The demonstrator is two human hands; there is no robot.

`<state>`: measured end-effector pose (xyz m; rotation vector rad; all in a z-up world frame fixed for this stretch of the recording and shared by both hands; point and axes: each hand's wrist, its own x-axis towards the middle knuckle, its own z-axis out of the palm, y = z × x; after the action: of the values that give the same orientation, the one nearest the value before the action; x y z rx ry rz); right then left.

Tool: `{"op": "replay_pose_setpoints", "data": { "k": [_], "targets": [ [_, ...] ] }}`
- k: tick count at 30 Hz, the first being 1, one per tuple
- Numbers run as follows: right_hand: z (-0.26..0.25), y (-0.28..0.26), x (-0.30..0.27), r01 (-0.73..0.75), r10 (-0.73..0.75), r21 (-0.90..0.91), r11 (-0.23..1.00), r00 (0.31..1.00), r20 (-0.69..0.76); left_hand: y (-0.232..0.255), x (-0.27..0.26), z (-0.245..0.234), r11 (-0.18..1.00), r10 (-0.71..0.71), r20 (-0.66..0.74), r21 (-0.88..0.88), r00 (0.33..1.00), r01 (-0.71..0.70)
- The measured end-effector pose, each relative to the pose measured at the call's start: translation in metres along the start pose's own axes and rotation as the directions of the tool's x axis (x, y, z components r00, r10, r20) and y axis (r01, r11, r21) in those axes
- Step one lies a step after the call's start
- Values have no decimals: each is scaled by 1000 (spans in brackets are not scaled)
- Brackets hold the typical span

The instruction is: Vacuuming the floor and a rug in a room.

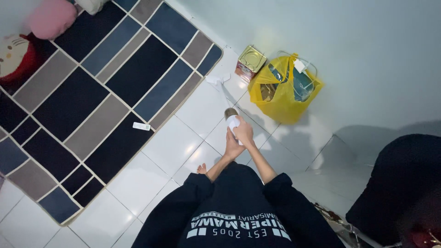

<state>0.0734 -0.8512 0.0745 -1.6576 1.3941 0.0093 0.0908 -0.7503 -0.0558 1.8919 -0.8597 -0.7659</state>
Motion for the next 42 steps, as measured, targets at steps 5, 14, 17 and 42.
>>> {"op": "replay_pose_setpoints", "data": {
  "k": [5, 14, 17, 42],
  "targets": [
    [25, 49, 40, 165, -182, -169, 972, 979, -90, 23, -2, -3, 993, -26, 21, -112, 999, 28],
    [16, 89, -4, 147, -162, -116, 982, 978, -129, 29, -27, -28, 779, -265, 454, -420, 851, 467],
    [16, 98, -33, 133, -149, -103, 986, 977, -156, 19, -35, -48, 460, -305, 704, -480, 641, 747],
    [86, -15, -113, 276, -277, -21, 961, 960, -49, -41, -62, -163, 124, -367, 613, -713, 700, 690]
  ]
}}
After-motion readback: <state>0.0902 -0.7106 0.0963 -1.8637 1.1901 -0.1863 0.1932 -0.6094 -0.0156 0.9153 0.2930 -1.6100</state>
